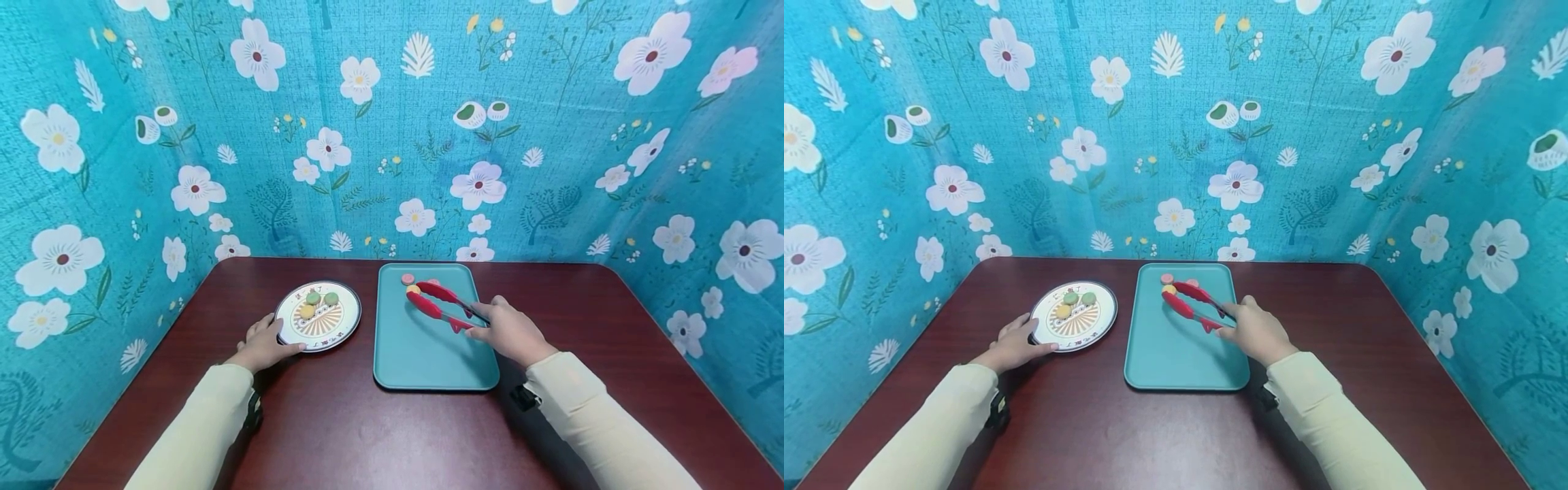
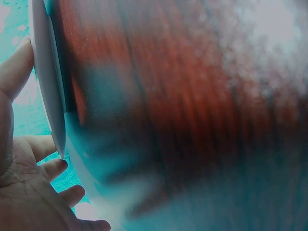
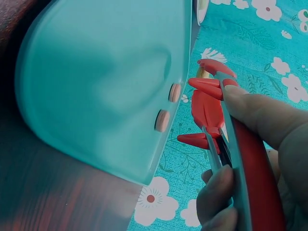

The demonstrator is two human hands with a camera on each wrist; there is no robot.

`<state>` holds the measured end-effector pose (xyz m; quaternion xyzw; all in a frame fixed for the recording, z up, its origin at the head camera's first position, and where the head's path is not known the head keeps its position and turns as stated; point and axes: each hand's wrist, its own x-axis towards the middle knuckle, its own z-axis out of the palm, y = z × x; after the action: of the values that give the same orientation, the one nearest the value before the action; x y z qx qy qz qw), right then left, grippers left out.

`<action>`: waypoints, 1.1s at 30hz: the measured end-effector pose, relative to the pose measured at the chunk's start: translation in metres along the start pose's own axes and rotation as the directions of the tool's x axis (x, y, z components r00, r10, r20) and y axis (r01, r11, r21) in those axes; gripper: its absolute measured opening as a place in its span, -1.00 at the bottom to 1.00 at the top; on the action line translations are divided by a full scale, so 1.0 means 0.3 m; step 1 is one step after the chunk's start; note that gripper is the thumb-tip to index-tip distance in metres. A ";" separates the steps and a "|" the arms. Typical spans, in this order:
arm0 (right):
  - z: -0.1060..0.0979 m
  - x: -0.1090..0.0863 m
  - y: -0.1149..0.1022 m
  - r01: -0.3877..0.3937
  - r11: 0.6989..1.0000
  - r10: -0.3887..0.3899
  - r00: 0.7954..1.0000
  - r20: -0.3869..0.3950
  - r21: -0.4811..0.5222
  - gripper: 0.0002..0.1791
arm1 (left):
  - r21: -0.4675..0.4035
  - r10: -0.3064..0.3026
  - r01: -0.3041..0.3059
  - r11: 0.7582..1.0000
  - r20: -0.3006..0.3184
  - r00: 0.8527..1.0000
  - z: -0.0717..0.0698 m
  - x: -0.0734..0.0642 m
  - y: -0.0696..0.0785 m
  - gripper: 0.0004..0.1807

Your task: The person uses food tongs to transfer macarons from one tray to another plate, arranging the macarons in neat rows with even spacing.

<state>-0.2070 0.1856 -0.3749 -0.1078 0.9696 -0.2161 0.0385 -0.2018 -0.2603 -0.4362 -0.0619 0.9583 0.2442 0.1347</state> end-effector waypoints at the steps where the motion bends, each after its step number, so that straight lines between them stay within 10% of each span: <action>1: 0.001 -0.001 -0.003 0.002 1.000 -0.002 1.000 -0.001 0.002 -0.22 | 0.001 0.000 0.000 1.000 0.001 1.000 0.001 -0.001 -0.001 0.16; 33: 0.009 0.034 -0.098 0.056 0.998 -0.056 0.998 0.005 -0.018 -0.19 | 0.010 -0.016 0.016 1.000 0.006 1.000 -0.010 -0.003 0.012 0.14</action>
<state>-0.2108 0.1562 -0.3651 -0.1358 0.9681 -0.2080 0.0335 -0.2022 -0.2585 -0.4317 -0.0680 0.9587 0.2384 0.1397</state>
